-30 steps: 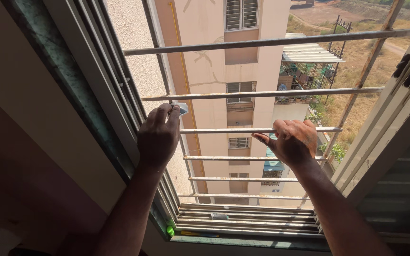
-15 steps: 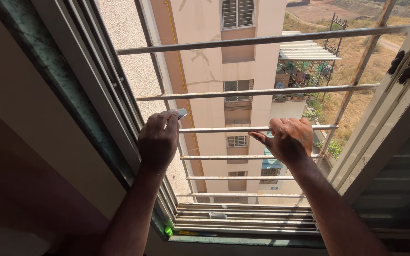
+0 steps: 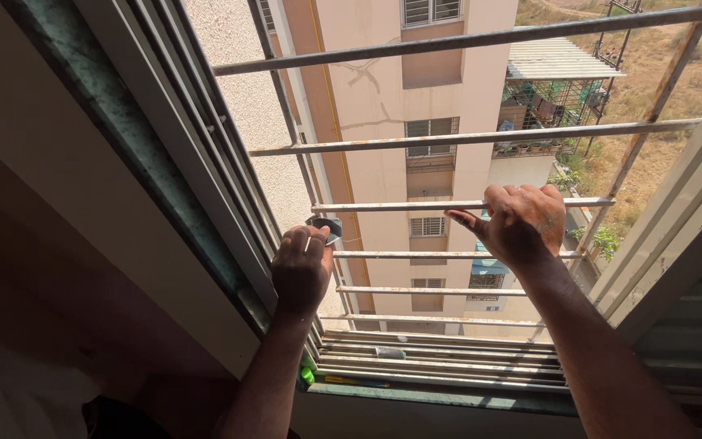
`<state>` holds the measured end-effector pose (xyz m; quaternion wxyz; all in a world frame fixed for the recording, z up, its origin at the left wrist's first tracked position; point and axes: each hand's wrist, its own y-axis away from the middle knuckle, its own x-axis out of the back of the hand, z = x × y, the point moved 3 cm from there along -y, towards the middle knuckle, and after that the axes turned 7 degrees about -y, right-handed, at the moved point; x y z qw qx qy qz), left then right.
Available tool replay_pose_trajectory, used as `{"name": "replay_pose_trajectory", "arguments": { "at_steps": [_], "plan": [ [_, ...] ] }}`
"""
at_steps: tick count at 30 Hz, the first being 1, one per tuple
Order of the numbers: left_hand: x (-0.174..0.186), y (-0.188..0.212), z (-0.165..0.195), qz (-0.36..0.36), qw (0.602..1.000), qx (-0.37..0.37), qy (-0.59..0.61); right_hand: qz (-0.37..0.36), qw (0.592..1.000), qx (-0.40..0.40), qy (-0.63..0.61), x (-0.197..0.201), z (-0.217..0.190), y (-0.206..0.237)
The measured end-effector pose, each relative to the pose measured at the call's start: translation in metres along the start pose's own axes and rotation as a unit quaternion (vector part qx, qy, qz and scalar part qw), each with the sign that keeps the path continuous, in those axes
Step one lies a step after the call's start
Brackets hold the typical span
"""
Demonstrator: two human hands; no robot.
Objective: The person stands at an open window and rubs a small sanding block along the horizontal metal bars of the window grill, working bar by bar to abrade the surfaces. They reposition the block repeatedly and continue rubbing different bars throughout the episode.
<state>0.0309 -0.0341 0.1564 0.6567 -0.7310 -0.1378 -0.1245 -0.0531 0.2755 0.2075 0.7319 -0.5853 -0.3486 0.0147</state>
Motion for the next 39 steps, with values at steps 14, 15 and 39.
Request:
{"name": "replay_pose_trajectory", "arguments": {
  "at_steps": [14,15,39],
  "plan": [
    [-0.011,0.01,-0.001,0.015,1.0,0.017,-0.01,-0.016,1.0,-0.006,-0.008,0.0,0.0,0.001],
    [-0.009,0.007,-0.003,0.024,1.0,0.014,-0.011,-0.013,1.0,-0.005,-0.01,0.001,-0.001,0.001],
    [-0.011,0.007,0.008,0.004,1.0,0.005,-0.008,0.013,1.0,0.006,-0.019,0.002,0.002,0.0]
  ]
}}
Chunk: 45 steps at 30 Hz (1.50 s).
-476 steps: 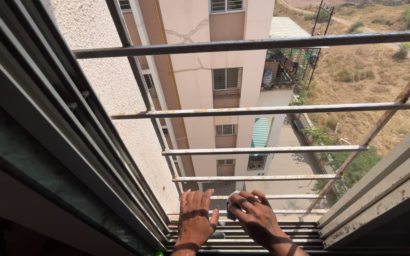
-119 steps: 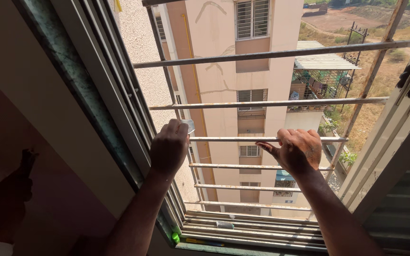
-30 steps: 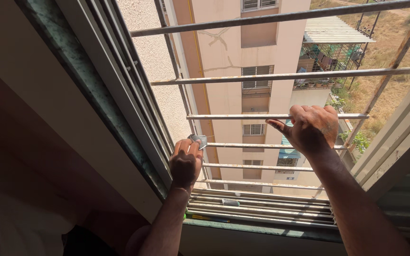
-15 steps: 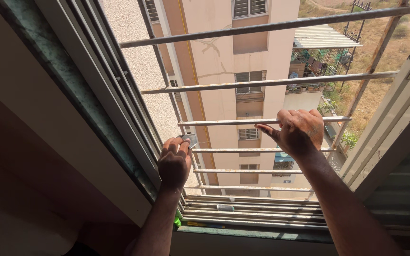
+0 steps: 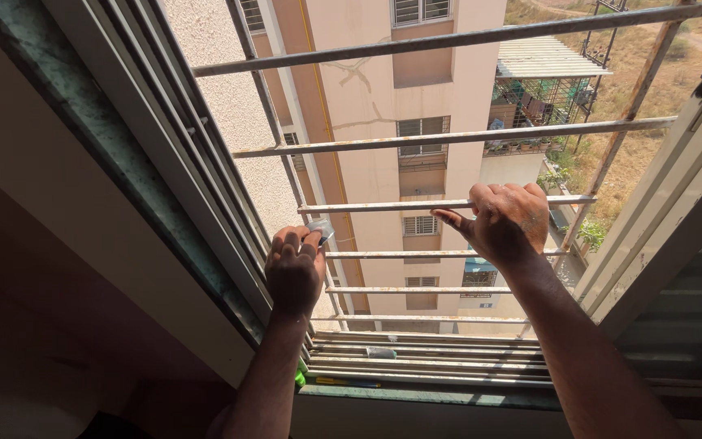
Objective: The person stands at an open window and rubs a small sanding block along the horizontal metal bars of the window grill, working bar by bar to abrade the surfaces. They reposition the block repeatedly and continue rubbing different bars throughout the episode.
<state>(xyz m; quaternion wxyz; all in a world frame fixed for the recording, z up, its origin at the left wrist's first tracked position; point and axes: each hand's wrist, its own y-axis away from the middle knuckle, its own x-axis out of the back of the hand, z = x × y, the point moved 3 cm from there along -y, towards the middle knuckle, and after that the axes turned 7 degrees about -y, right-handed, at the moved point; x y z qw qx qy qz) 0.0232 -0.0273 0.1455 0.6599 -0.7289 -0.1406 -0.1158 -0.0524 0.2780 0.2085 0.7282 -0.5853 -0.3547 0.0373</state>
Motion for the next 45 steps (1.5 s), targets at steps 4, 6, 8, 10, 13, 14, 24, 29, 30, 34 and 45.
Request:
{"name": "replay_pose_trajectory", "arguments": {
  "at_steps": [4,6,8,10,13,14,24,29,30,34,45],
  "plan": [
    [-0.001,0.016,0.008,-0.068,0.996,0.031,0.045,0.029,0.999,0.016,-0.026,0.002,0.001,0.0],
    [-0.002,0.023,0.01,-0.105,0.992,0.045,0.062,0.022,1.0,0.01,-0.018,0.001,0.001,0.001],
    [-0.002,0.027,0.012,-0.114,0.989,0.052,0.076,0.017,1.0,0.005,-0.005,0.0,0.001,0.0],
    [0.002,0.023,0.012,-0.053,0.997,0.022,0.05,0.01,1.0,0.001,0.011,-0.001,0.0,0.0],
    [0.002,0.01,0.012,-0.029,0.998,0.001,0.051,0.003,1.0,-0.005,0.001,-0.001,-0.001,-0.001],
    [0.002,0.007,0.013,-0.032,0.998,-0.003,0.059,0.004,1.0,-0.004,0.004,-0.001,-0.001,-0.001],
    [0.005,0.015,0.06,-0.072,0.985,-0.061,0.144,0.006,1.0,0.0,0.003,-0.002,-0.001,0.0],
    [-0.007,0.012,0.075,-0.073,0.982,-0.078,0.158,-0.009,1.0,-0.003,0.009,-0.001,-0.003,-0.001],
    [-0.007,0.013,0.075,-0.075,0.982,-0.078,0.157,-0.008,1.0,-0.003,0.005,-0.001,-0.003,-0.002],
    [-0.002,0.014,0.064,-0.095,0.98,-0.067,0.159,-0.006,1.0,-0.001,0.014,-0.001,-0.002,-0.001],
    [-0.015,0.006,0.098,-0.1,0.975,-0.091,0.175,0.007,1.0,0.005,0.006,-0.005,0.001,0.002]
  ]
}}
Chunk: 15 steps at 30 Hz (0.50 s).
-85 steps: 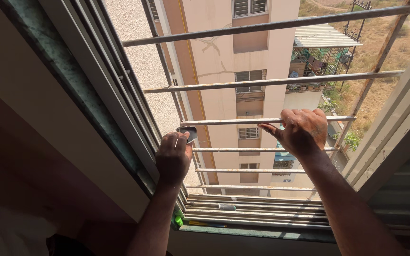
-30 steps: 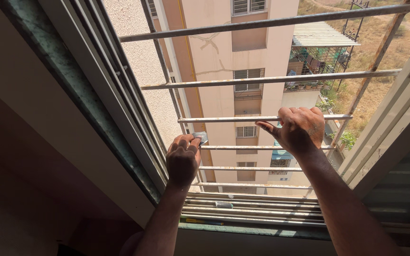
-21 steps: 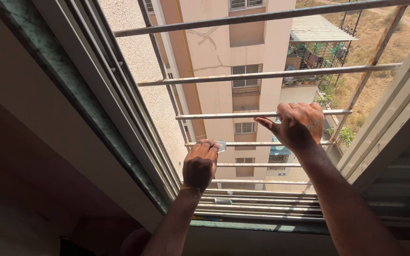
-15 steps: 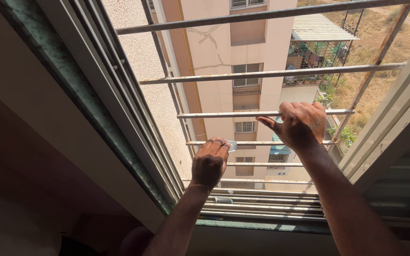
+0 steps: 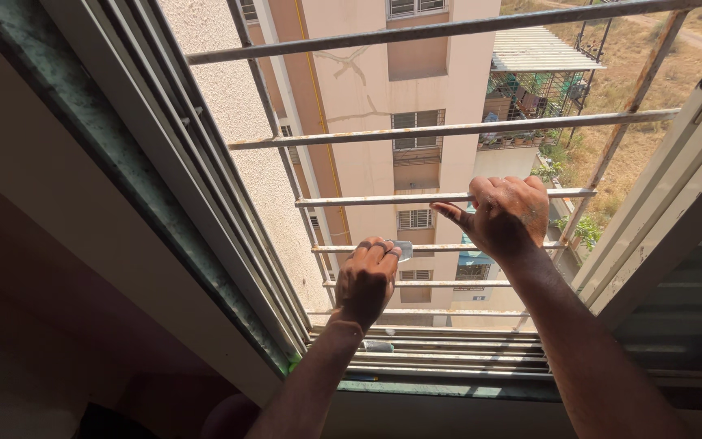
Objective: The person stands at an open window and rubs a small sanding block along the horizontal metal bars of the window grill, working bar by bar to abrade the surfaces. They reposition the block repeatedly and continue rubbing different bars throughout the episode.
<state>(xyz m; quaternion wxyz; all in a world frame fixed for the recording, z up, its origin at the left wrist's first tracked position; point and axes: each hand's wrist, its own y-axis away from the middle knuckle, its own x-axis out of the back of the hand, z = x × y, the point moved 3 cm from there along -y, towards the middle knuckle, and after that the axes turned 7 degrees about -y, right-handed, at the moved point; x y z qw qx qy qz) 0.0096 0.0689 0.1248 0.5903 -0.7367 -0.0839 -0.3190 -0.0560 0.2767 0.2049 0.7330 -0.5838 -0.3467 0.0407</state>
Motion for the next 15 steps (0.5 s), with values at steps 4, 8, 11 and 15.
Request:
{"name": "replay_pose_trajectory", "arguments": {
  "at_steps": [4,8,11,15],
  "plan": [
    [-0.016,-0.014,0.035,-0.018,0.999,-0.029,0.006,-0.003,1.0,-0.004,0.006,-0.001,0.0,0.0],
    [-0.023,-0.028,0.055,-0.052,0.998,-0.043,-0.008,0.004,1.0,-0.001,0.004,-0.002,0.002,0.001],
    [-0.017,-0.029,0.055,-0.034,0.998,-0.046,-0.003,0.009,1.0,0.001,0.002,-0.003,0.002,0.002],
    [-0.008,-0.024,0.046,-0.037,0.997,-0.047,-0.043,0.008,1.0,-0.006,0.003,-0.003,0.002,0.002]
  ]
}}
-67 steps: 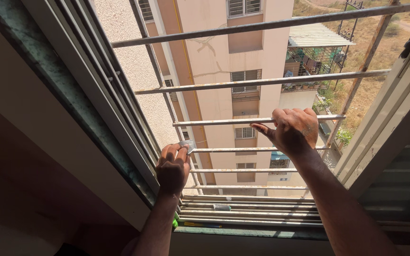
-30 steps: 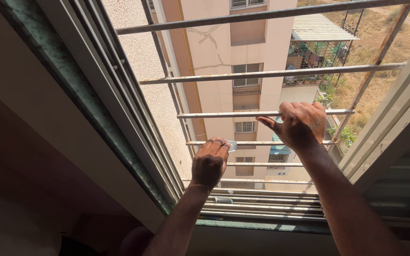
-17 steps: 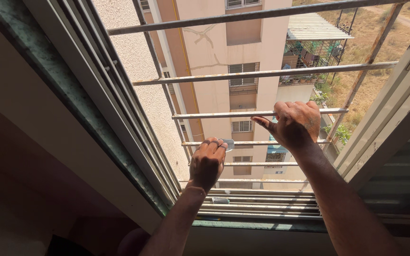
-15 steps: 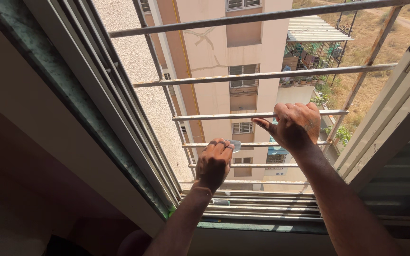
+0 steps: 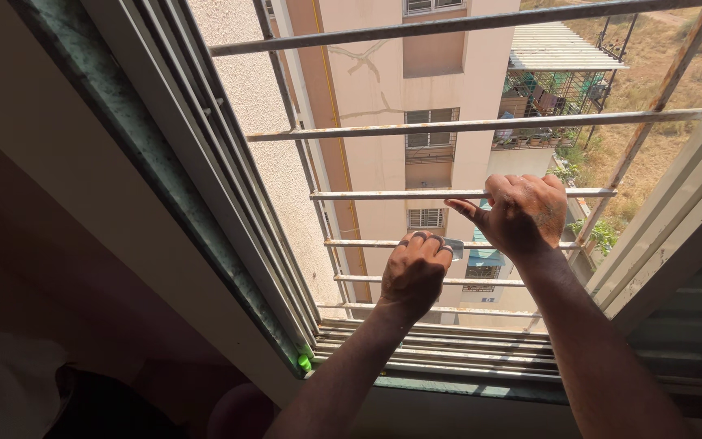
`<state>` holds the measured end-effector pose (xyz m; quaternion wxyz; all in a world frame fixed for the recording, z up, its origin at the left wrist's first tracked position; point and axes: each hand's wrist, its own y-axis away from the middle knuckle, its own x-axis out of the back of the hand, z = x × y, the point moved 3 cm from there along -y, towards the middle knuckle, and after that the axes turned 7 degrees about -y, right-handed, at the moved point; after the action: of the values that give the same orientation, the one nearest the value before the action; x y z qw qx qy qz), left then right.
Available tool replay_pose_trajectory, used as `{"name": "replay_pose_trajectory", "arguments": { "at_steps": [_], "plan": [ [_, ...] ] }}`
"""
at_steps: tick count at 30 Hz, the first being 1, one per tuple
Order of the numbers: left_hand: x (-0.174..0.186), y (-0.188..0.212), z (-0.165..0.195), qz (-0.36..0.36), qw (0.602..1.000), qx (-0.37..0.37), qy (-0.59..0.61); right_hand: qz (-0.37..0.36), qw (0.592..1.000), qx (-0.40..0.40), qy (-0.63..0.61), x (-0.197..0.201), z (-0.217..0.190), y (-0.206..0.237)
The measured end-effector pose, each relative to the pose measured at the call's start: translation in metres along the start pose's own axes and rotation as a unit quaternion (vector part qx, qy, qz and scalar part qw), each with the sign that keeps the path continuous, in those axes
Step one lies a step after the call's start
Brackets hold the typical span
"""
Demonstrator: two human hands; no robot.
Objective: The person stands at an open window and rubs a small sanding block along the horizontal metal bars of the window grill, working bar by bar to abrade the surfaces. They reposition the block repeatedly and continue rubbing different bars throughout the episode.
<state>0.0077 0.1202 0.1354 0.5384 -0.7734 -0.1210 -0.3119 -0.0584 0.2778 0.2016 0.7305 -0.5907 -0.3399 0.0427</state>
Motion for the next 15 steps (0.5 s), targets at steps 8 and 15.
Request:
{"name": "replay_pose_trajectory", "arguments": {
  "at_steps": [8,15],
  "plan": [
    [0.014,0.015,-0.032,-0.011,0.998,0.056,0.004,-0.008,1.0,-0.001,-0.008,0.004,-0.005,-0.001],
    [0.02,0.021,-0.041,-0.053,0.996,0.071,-0.005,-0.056,0.998,-0.024,-0.007,0.006,-0.008,-0.002]
  ]
}}
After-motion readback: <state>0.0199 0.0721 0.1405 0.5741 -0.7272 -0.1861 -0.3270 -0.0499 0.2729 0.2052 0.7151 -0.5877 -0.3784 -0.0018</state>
